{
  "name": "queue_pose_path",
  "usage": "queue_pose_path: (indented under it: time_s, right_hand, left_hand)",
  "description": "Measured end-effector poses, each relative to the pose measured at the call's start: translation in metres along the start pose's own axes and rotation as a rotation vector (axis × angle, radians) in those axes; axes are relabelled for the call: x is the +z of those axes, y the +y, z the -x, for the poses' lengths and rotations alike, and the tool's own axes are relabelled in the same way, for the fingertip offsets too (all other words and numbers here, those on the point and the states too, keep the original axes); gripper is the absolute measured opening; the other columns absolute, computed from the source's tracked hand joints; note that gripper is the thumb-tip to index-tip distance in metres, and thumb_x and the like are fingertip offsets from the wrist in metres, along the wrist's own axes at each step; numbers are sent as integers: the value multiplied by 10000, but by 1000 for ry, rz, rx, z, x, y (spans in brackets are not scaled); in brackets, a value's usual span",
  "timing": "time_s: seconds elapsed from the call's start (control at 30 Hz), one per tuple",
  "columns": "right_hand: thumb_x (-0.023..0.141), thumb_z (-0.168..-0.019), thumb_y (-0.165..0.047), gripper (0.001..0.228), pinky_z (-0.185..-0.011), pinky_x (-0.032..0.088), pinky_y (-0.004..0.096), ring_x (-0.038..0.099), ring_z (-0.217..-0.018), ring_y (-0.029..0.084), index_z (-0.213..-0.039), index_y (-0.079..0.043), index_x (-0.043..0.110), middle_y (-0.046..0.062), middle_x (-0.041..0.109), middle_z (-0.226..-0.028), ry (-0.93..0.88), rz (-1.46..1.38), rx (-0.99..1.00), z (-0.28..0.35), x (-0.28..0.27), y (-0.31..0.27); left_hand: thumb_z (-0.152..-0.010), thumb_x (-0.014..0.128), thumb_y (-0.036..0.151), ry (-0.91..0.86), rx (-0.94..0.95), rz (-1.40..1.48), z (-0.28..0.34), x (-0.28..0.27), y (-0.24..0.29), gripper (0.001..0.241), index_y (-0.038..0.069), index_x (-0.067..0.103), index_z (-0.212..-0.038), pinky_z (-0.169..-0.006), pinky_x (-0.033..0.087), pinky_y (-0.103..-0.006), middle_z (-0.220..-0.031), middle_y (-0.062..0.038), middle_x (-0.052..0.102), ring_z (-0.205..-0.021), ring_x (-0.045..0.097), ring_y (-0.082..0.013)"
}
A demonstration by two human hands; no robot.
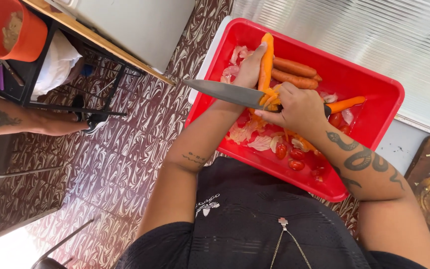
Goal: Peeling carrots with a chef's knife over a plastic bin containing other vegetables.
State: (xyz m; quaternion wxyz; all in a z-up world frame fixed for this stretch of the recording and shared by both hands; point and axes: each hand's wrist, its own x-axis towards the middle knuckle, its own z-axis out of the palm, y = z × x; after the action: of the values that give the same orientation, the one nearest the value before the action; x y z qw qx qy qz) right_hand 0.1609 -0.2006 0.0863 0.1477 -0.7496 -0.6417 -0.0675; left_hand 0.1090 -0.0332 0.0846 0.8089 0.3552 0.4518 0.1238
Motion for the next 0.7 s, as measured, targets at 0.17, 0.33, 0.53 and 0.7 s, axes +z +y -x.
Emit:
queue_pose_path:
  time_s: [0.17, 0.33, 0.53, 0.7]
  right_hand:
    - [671, -795, -733, 691, -560, 463, 351, 608, -708, 222, -899, -50, 646, 41, 649, -840, -158, -242, -50, -8, -27, 11]
    - [224, -964, -660, 742, -563, 440, 381, 657, -816, 268, -905, -50, 642, 51, 690, -908, -83, -344, -107, -15, -76, -1]
    - [489, -1085, -257, 393, -562, 447, 347, 645, -723, 221, -901, -18, 742, 71, 708, -826, 80, -278, 37, -4, -100, -4]
    - [759, -883, -496, 487, -779, 540, 302, 720, -905, 265, -1005, -32, 678, 88, 705, -927, 57, -141, 35, 9, -97, 0]
  left_hand:
    - [-962, 532, 445, -9, 30, 123, 17, 0, 16, 378, 98, 609, -834, -566, 436, -296, -652, -20, 498, -586, 508, -150]
    - [-961, 518, 424, 55, 163, 105, 10, -4, 22, 365, 96, 559, -805, -547, 443, -306, -660, -38, 513, -590, 526, -162]
    - [-959, 455, 496, 43, 85, 162, 74, -7, 68, 562, 41, 638, -1234, -778, 528, -325, -966, -110, 651, -854, 647, -219]
    - [-931, 612, 477, -29, 448, 271, 73, -28, 57, 468, 14, 636, -991, -694, 543, -272, -796, -80, 570, -732, 642, -188]
